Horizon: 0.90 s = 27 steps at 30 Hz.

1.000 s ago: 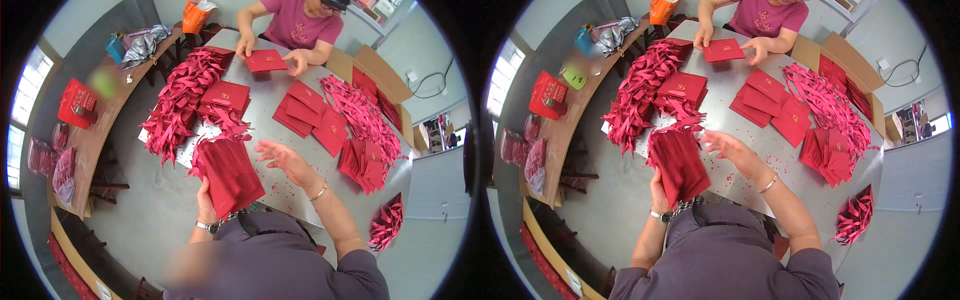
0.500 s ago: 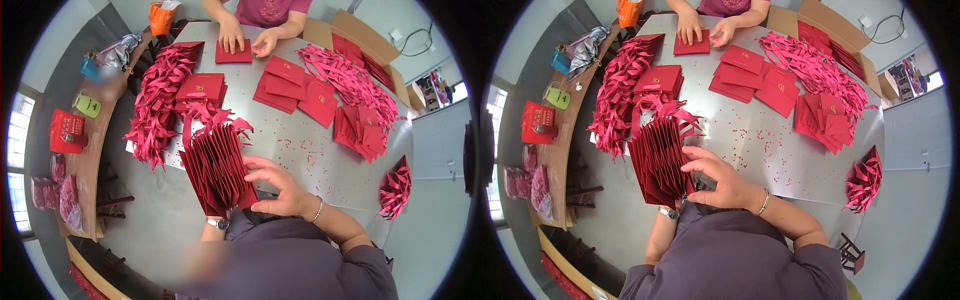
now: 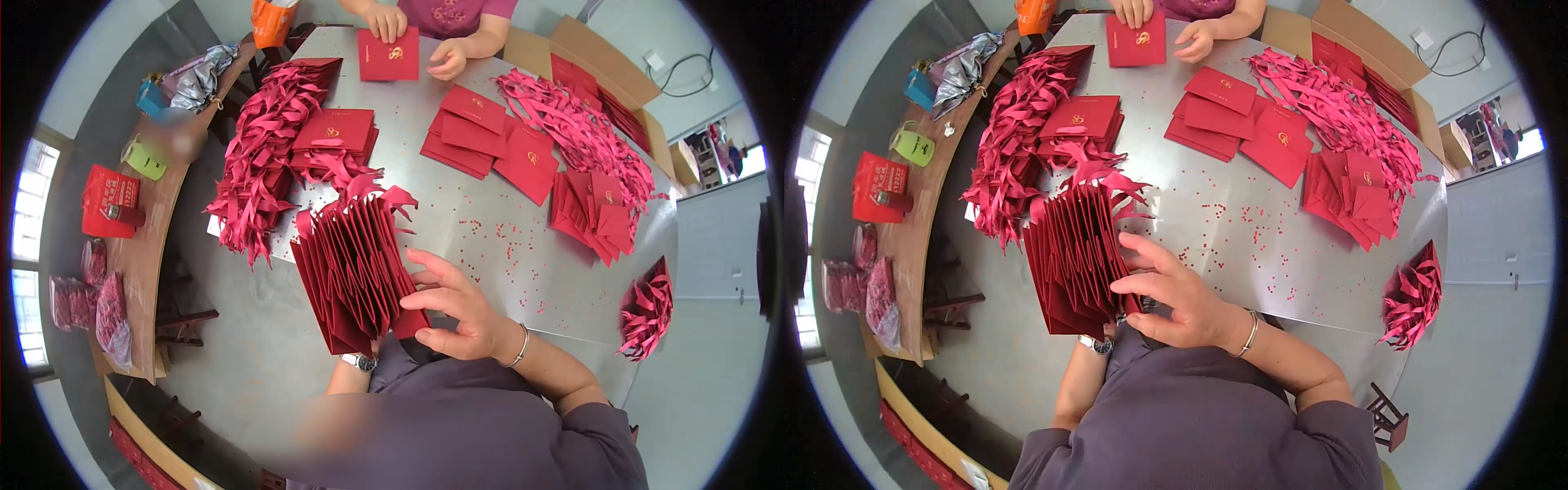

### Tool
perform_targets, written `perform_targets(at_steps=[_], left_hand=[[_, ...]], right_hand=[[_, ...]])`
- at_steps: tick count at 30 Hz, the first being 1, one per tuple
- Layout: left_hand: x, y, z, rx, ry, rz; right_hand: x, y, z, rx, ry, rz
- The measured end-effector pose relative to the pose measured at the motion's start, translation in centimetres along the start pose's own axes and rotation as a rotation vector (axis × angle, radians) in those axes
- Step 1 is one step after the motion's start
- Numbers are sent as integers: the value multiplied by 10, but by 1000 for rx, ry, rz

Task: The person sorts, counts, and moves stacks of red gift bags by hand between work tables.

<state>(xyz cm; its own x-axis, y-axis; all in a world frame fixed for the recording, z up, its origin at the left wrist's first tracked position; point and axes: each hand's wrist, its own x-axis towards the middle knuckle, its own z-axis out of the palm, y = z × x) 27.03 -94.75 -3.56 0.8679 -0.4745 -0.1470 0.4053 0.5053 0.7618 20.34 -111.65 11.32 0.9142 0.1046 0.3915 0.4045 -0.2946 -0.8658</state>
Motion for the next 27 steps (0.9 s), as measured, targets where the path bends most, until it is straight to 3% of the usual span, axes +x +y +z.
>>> perform_targets(at_steps=[3,5,6,7,9,14,15,16,18,22,27], left_hand=[[-2,11,13,-266,7,-107],[0,20,21,-199,16,-98],[-6,27,26,-357,145,-189],[-6,22,20,-167,69,-132],[-7,13,10,-163,37,-147],[-7,23,21,-84,76,-127],[-7,22,16,-520,75,-190],[-5,24,17,-442,77,-187],[-7,27,21,-382,122,-172],[-5,13,10,-475,191,-285],[-7,20,15,-531,196,-311]], right_hand=[[-2,2,3,-29,49,-15],[0,-6,6,-47,63,7],[0,-10,7,-69,84,33],[0,-13,7,-65,78,33],[-1,-18,8,-233,110,133],[4,-29,15,-296,168,199],[5,-31,16,-326,205,205],[6,-31,17,-323,199,203],[9,-30,17,-602,214,-27],[9,-25,16,-440,34,-115],[11,-28,18,-439,8,-82]])
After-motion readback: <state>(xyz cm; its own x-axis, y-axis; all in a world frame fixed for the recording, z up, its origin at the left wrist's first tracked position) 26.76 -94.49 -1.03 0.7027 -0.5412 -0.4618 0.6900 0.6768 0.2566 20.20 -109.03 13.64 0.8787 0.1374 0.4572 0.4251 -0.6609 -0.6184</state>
